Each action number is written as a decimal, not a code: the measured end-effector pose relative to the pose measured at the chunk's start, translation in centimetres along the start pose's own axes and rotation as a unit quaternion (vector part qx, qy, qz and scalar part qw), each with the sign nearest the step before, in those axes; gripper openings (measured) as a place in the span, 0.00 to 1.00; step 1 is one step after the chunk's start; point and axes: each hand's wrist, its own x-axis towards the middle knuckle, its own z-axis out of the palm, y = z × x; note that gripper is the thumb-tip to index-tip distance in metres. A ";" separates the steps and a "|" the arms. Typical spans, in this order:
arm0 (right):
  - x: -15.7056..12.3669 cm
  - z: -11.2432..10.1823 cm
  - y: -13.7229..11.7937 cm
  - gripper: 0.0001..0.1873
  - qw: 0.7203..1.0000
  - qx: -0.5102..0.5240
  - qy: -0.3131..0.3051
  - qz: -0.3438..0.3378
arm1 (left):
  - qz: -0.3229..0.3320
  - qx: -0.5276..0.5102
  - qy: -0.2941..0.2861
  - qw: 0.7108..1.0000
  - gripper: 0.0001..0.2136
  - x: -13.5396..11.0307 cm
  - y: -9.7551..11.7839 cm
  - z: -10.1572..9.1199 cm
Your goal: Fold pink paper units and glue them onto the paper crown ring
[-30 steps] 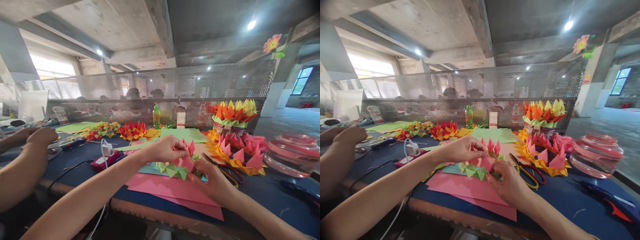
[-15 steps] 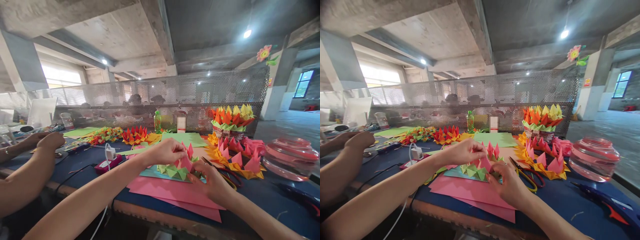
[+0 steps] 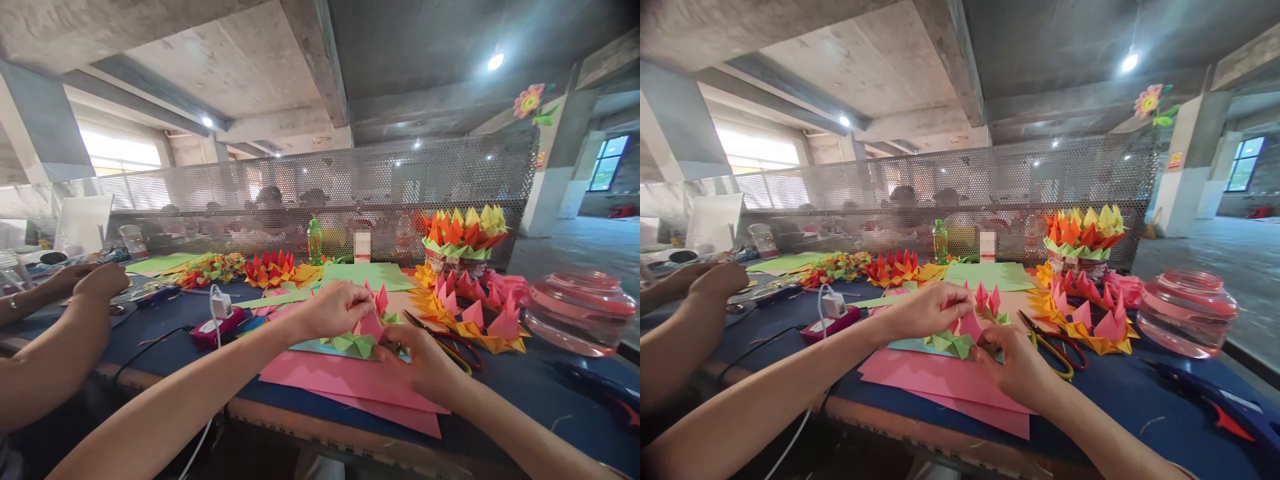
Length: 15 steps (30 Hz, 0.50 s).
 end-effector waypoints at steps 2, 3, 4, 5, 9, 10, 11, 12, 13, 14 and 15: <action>0.0 0.0 0.1 0.13 1.000 -0.002 -0.004 0.001 | -0.003 0.006 0.003 1.000 0.11 -0.1 0.1 0.1; 0.0 0.0 0.1 0.14 1.000 -0.004 -0.006 0.001 | -0.005 0.009 0.003 1.000 0.11 -0.1 0.2 0.1; 0.0 0.0 0.1 0.15 1.000 -0.006 -0.008 0.001 | -0.007 0.011 0.004 1.000 0.11 -0.1 0.2 0.1; -0.1 0.0 0.1 0.15 1.000 -0.007 -0.010 0.002 | -0.009 0.013 0.005 1.000 0.11 -0.1 0.2 0.2; -0.1 0.0 0.3 0.17 1.000 -0.012 -0.017 0.005 | -0.012 0.021 0.013 1.000 0.11 0.0 0.2 0.3; -0.2 0.0 0.3 0.17 1.000 -0.014 -0.017 0.007 | -0.012 0.022 0.015 1.000 0.11 0.0 0.1 0.3; -0.2 0.1 0.4 0.17 1.000 -0.016 -0.018 0.007 | -0.012 0.023 0.016 1.000 0.11 -0.1 0.1 0.4; -0.2 0.1 0.4 0.17 1.000 -0.017 -0.019 0.008 | -0.011 0.023 0.018 1.000 0.11 -0.1 0.1 0.4; -0.2 0.1 0.5 0.17 1.000 -0.018 -0.020 0.008 | -0.011 0.023 0.020 0.999 0.11 -0.1 0.0 0.4; -0.2 0.1 0.5 0.17 1.000 -0.020 -0.022 0.008 | -0.011 0.023 0.021 0.999 0.11 -0.1 0.0 0.5; -0.2 0.2 0.5 0.17 0.999 -0.021 -0.024 0.008 | -0.011 0.024 0.021 0.999 0.11 -0.1 0.0 0.5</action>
